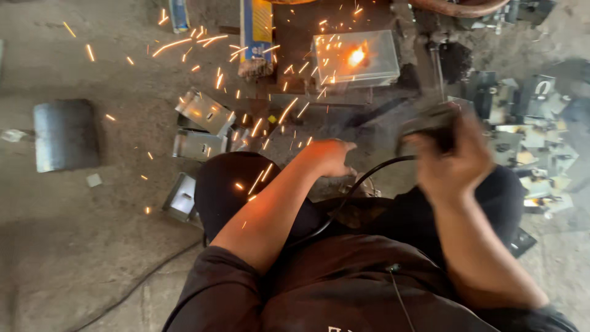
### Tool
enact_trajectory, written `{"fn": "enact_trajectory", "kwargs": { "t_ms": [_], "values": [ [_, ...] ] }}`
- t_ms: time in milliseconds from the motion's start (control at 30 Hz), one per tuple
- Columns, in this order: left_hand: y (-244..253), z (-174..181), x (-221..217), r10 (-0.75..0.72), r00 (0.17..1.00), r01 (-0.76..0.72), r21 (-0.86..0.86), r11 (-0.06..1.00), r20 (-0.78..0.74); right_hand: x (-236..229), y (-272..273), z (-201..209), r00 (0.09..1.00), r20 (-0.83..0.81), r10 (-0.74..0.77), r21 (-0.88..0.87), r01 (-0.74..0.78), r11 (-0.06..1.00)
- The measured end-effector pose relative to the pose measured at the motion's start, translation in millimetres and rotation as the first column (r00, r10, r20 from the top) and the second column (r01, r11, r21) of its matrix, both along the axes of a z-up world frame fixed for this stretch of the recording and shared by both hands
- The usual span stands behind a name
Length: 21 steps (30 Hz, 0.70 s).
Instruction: The person sits on the floor and welds small metal brackets onto rectangular metal plates using a handheld welding torch. They pick up brackets from a yellow bowl, position them on the plates, and weld them in place, creating bright sparks. Finished plates are placed in a pile on the floor.
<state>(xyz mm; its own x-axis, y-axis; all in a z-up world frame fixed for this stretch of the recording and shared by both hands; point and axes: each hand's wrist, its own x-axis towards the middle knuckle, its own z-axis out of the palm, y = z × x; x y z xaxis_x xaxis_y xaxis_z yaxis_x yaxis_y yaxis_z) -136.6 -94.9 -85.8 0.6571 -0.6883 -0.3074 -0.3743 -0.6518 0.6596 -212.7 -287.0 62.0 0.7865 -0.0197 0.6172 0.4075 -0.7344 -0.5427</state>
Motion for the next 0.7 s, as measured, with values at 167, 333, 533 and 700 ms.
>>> {"fn": "enact_trajectory", "kwargs": {
  "t_ms": [167, 333, 533, 700],
  "values": [
    [56, 54, -4, 0.067, 0.997, -0.076, -0.234, 0.969, -0.044, 38, -89, -23, 0.991, -0.037, 0.132, 0.752, -0.059, 0.657],
    [98, 107, 23, 0.256, 0.967, -0.235, -0.39, 0.89, 0.003, 47, -129, -70, 0.936, -0.227, 0.27, 0.965, 0.177, 0.196],
    [148, 101, 122, 0.54, 0.838, -0.469, -0.614, 0.634, -0.082, 58, -138, -106, 0.889, -0.314, 0.333, 0.949, 0.287, 0.13],
    [156, 79, 235, 0.671, 0.741, -0.505, -0.633, 0.587, 0.032, 66, -135, -94, 0.898, -0.276, 0.343, 0.961, 0.246, 0.127]
  ]
}}
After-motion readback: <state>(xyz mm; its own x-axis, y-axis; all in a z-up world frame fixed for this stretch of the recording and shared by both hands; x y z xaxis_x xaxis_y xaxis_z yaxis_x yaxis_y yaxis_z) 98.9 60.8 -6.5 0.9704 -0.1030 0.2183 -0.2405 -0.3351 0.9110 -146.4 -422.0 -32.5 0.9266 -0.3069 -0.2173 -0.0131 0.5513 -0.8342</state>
